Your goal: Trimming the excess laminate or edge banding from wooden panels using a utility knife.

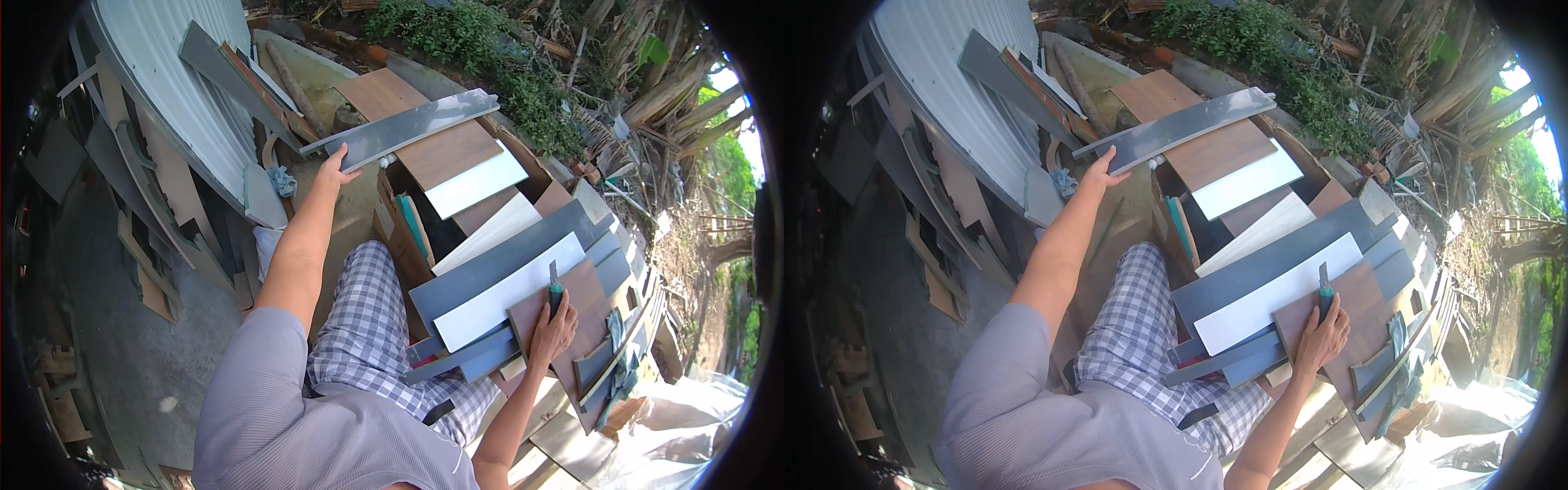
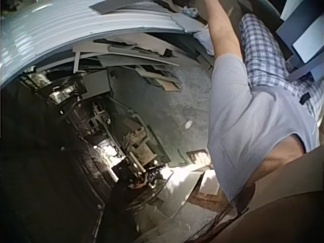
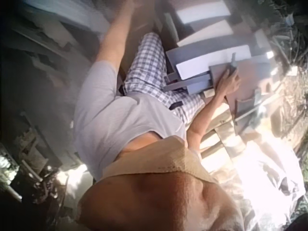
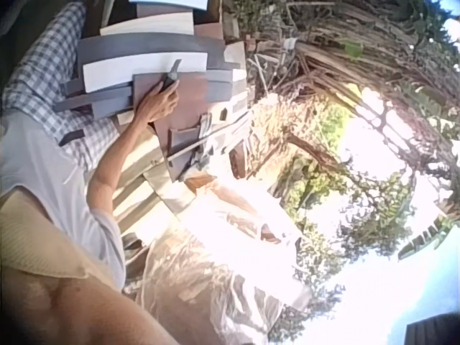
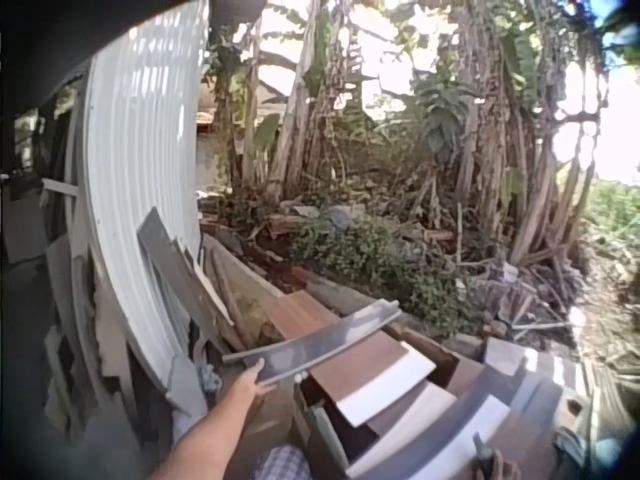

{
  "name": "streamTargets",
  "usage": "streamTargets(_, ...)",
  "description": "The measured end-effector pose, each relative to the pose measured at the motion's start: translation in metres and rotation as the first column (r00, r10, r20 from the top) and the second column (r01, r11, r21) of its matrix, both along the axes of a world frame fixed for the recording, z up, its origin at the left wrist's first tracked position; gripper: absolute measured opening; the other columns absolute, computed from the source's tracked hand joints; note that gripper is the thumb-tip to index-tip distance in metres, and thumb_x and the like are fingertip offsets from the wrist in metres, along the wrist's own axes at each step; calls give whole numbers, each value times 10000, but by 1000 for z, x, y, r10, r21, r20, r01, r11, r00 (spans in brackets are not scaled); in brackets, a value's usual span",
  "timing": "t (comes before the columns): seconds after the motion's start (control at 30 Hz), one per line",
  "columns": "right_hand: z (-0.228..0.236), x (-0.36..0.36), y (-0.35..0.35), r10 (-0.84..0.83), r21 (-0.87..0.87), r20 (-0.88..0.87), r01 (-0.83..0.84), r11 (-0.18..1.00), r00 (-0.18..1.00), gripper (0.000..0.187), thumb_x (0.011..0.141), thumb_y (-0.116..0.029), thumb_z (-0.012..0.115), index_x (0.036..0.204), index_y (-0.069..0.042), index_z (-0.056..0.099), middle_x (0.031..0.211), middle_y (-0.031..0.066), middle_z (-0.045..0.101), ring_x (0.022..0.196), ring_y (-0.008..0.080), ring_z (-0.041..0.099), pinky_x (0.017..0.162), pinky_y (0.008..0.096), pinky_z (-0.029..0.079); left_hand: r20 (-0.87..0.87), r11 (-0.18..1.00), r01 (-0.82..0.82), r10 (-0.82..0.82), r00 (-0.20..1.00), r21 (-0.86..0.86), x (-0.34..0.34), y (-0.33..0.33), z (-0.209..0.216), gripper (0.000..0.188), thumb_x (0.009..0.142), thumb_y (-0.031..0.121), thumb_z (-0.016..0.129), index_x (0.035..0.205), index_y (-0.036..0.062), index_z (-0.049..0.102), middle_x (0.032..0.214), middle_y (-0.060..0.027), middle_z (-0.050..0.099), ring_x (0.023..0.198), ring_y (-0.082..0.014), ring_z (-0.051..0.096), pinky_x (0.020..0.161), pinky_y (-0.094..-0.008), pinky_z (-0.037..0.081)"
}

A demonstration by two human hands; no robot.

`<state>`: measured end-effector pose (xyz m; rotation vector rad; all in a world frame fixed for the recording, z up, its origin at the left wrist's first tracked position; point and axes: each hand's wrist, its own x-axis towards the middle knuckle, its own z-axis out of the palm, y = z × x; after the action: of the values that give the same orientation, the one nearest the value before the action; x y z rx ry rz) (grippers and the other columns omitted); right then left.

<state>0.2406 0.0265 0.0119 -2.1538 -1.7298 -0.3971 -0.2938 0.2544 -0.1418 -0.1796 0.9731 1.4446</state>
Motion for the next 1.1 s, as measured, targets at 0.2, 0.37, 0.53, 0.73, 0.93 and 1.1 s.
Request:
streamTargets(0.2,3,0,-1,-18,-16,-30,18,1000,999,468,873,-264,568,1320,-158,479,1102,89,545,1018,273,536,863,394,428,12,988,-90,89,996,128,19,-9,24,446,860,306,655,1229,112,495,1271,-128,512,1144,-357,500,1017,-584,344)
streamTargets(0.37,4,2,-2,-10,0,-28,10,1000,1000,466,870,-263,570,1314,-151,485,1101,93,545,1025,274,534,872,393,426,-62,960,-108,128,990,259,35,-14,71,421,900,277,607,1247,88,463,1233,-130,542,1157,-350,502,959,-573,415)
streamTargets(0.53,4,-2,0,-4,-17,-30,4,1000,1000,468,874,-281,570,1316,-153,485,1102,86,544,1050,269,528,883,394,422,-331,931,-78,204,921,357,51,-31,116,405,888,249,622,1204,39,478,1173,-141,570,1038,-313,590,832,-521,520)
streamTargets(0.73,-3,9,-1,-53,9,-52,53,999,997,468,866,-273,589,1311,-171,487,1105,74,545,1048,254,529,870,389,420,-374,888,-8,202,905,460,90,-78,154,447,885,263,617,1219,10,464,1148,-144,568,996,-281,611,762,-433,563)
streamTargets(0.93,-1,10,1,-49,12,-109,51,999,993,439,890,-306,563,1307,-190,489,1116,71,548,1062,252,535,890,397,415,-523,848,98,227,822,521,149,-155,220,502,881,306,618,1243,2,449,1182,-123,529,1037,-231,573,797,-379,529)
streamTargets(1.1,-3,12,-1,-65,51,-149,74,996,987,439,890,-303,564,1305,-181,491,1112,82,548,1057,263,540,893,406,416,-587,847,132,237,774,515,192,-190,235,510,881,307,628,1232,-24,462,1175,-113,536,1057,-196,541,904,-348,447)
